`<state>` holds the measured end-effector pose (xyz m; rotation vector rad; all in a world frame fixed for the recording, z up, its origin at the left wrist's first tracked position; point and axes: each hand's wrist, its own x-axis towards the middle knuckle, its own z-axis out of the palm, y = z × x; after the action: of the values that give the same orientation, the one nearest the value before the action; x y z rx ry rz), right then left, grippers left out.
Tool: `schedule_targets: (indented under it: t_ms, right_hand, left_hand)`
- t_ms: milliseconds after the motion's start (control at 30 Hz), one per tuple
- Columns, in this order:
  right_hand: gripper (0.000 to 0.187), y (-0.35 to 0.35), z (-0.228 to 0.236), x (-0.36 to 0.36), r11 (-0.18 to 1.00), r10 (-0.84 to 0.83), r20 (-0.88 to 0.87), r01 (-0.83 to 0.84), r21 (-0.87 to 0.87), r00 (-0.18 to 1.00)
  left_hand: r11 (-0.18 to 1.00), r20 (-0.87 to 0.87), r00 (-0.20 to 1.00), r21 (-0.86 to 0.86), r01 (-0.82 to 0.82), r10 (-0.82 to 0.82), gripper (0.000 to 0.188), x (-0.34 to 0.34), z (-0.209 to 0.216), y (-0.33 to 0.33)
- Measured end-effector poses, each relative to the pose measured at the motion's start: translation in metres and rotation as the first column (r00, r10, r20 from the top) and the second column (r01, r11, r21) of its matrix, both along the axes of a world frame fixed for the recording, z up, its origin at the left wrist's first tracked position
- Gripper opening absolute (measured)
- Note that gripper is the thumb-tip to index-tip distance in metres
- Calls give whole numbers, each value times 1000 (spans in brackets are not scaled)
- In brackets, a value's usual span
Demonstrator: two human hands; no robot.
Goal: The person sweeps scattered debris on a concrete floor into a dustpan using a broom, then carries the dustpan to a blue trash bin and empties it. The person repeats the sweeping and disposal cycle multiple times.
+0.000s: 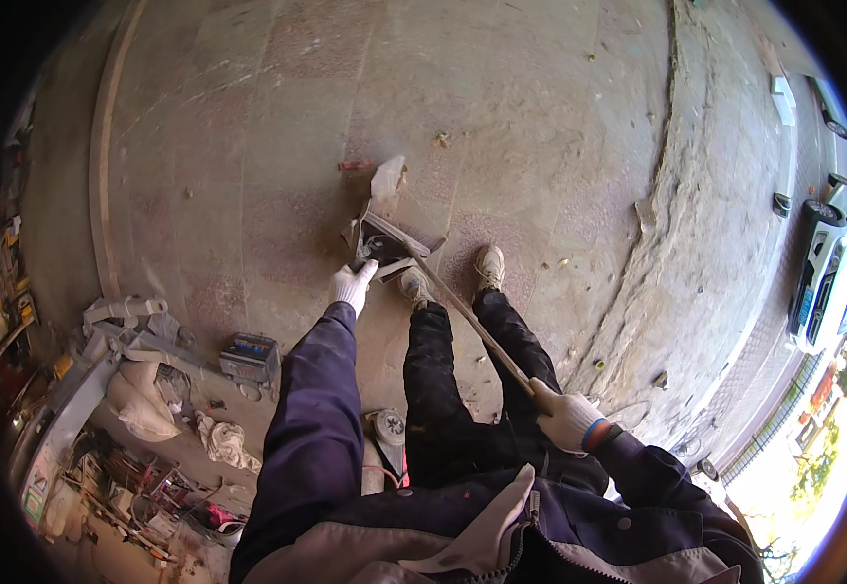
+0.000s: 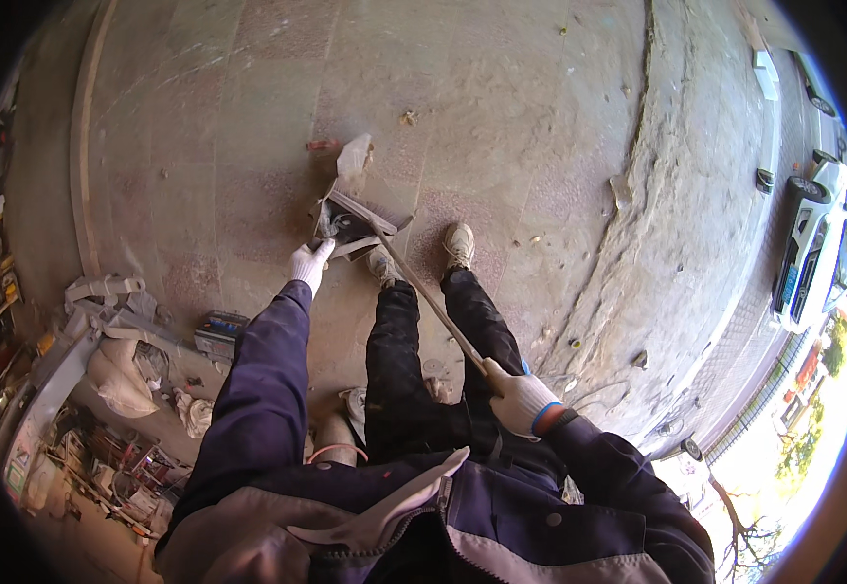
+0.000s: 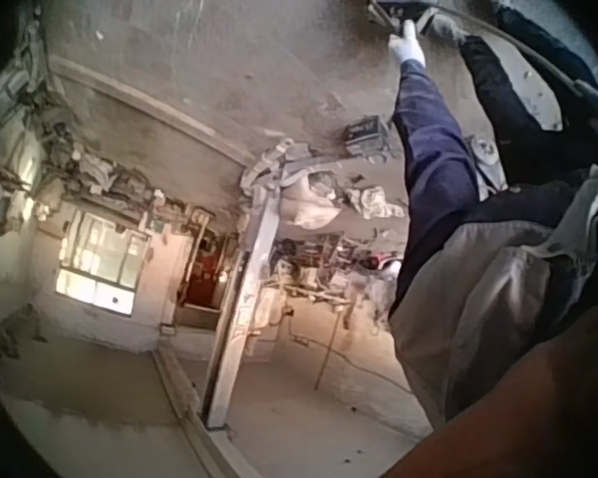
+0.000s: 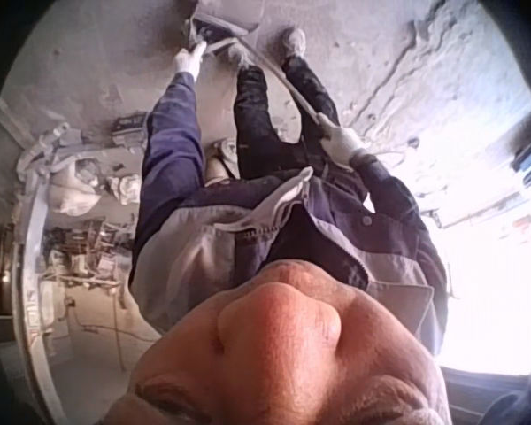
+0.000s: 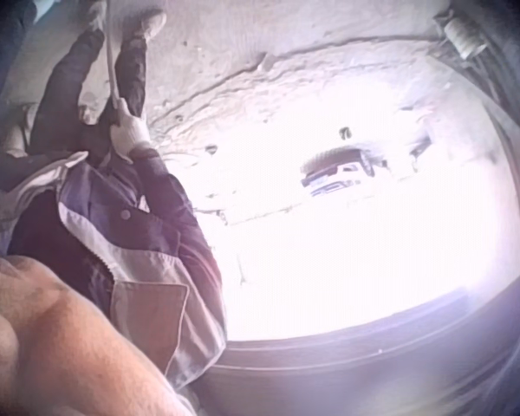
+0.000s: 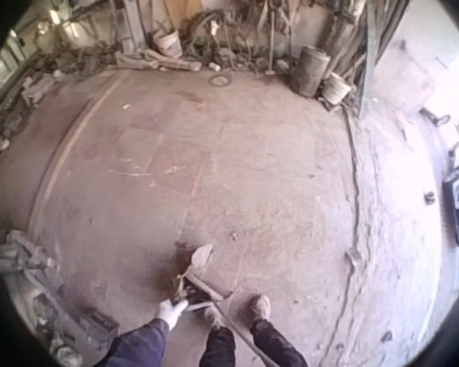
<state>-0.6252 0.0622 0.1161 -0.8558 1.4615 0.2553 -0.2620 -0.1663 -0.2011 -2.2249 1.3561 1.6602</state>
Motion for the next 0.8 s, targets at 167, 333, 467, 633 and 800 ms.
schedule_targets:
  t_ms: [167, 333, 467, 633, 800]
  right_hand:
    - [68, -20, 50, -43, 999, 14, -67, -11, 46, 998]
    - [64, -3, 84, -73, 995, -48, -262, 23, -96, 964]
    - [62, -19, 44, -70, 946, -203, -312, 104, -306, 928]
    - [65, -64, -45, -24, 950, -62, -554, -121, -287, 831]
    - [71, -10, -58, 72, 968, 69, -403, -159, -195, 913]
  left_hand:
    - [999, -22, 999, 18, -42, 43, 50, 24, 15, 6]
    - [987, 31, 988, 43, -156, 154, 53, 58, 45, 21]
    - [982, 85, 979, 33, -188, 185, 52, 82, 53, 33]
    - [954, -25, 953, 14, -300, 300, 50, 112, 34, 47]
    - [952, -2, 952, 1, -307, 307, 50, 142, 24, 52]
